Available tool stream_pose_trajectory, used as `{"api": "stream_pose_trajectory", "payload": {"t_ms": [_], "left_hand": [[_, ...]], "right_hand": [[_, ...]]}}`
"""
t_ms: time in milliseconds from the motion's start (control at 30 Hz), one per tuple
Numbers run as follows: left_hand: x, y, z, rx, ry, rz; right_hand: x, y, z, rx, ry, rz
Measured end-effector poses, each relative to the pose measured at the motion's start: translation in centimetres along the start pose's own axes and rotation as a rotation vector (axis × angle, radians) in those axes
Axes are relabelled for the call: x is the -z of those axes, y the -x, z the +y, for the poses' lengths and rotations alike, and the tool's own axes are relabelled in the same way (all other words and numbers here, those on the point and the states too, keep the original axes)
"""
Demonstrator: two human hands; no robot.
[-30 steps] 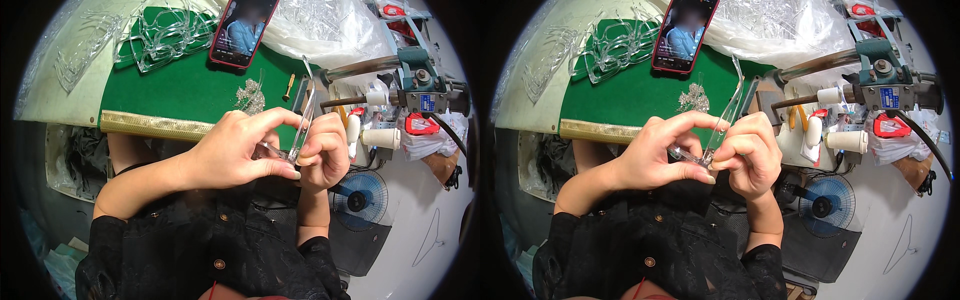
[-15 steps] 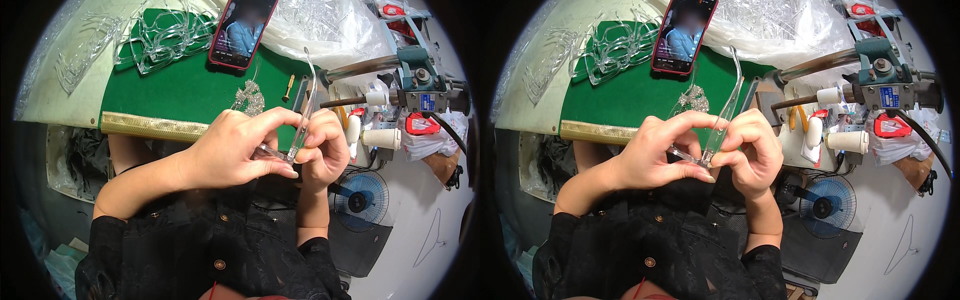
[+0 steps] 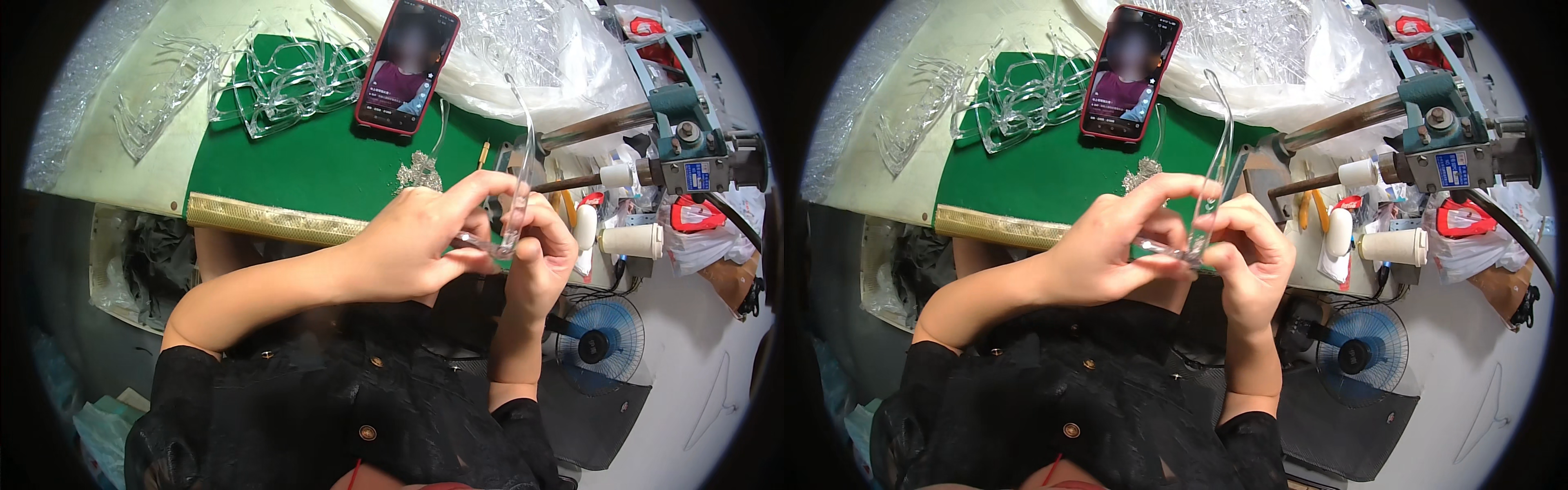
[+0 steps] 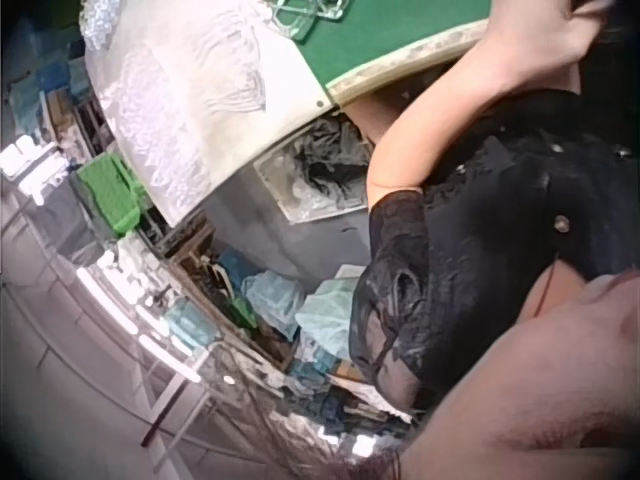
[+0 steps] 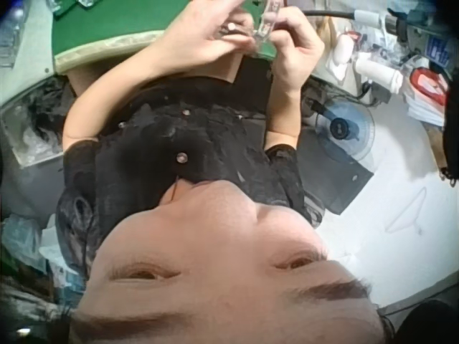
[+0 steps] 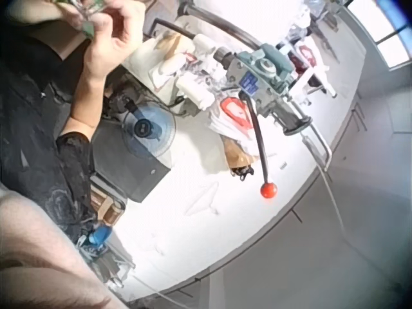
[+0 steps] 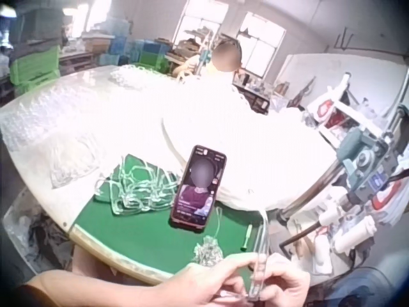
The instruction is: The person repeatedly picks up clear eyeglass frames and uses a small metal tool to adjust the nose bridge area. They handle the frames one at a time, rotating them to inspect the work before placing them back on the green work mat. A smartphone playing a video is visible on the table throughout the task.
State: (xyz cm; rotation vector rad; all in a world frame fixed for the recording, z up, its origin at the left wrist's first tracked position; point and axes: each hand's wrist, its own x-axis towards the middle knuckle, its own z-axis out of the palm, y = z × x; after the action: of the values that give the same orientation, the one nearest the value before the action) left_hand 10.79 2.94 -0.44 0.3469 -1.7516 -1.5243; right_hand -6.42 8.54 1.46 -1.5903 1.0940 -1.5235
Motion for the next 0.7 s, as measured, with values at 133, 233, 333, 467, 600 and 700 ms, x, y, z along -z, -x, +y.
{"api": "stream_pose_trajectory", "payload": {"t_ms": [133, 233, 333, 467, 600, 700], "left_hand": [[-1.3, -2.2, -1.0, -0.107, -0.097, 0.064], [-3.0, -4.1, -2.5, -0.162, -0.177, 0.081], [-4.1, -5.8, -3.6, -0.143, -0.126, 0.005], [-6.2, -8.2, -5.5, -0.242, 0.027, 0.009], [-7.8, -10.2, -5.4, -0.198, 0.02, 0.002], [-8.1, -11.1, -5.7, -0.153, 0.098, 0.013]], "right_hand": [[0.3, 0.6, -0.9, -0.126, -0.145, 0.126], [2.6, 0.6, -0.5, -0.073, -0.077, 0.186], [5.5, 0.2, -0.6, -0.046, -0.071, 0.236], [9.3, -0.7, 0.0, -0.069, -0.071, 0.26], [11.6, -1.4, -0.4, -0.101, -0.02, 0.292], [11.5, -2.3, -0.5, -0.078, 0.016, 0.267]]}}
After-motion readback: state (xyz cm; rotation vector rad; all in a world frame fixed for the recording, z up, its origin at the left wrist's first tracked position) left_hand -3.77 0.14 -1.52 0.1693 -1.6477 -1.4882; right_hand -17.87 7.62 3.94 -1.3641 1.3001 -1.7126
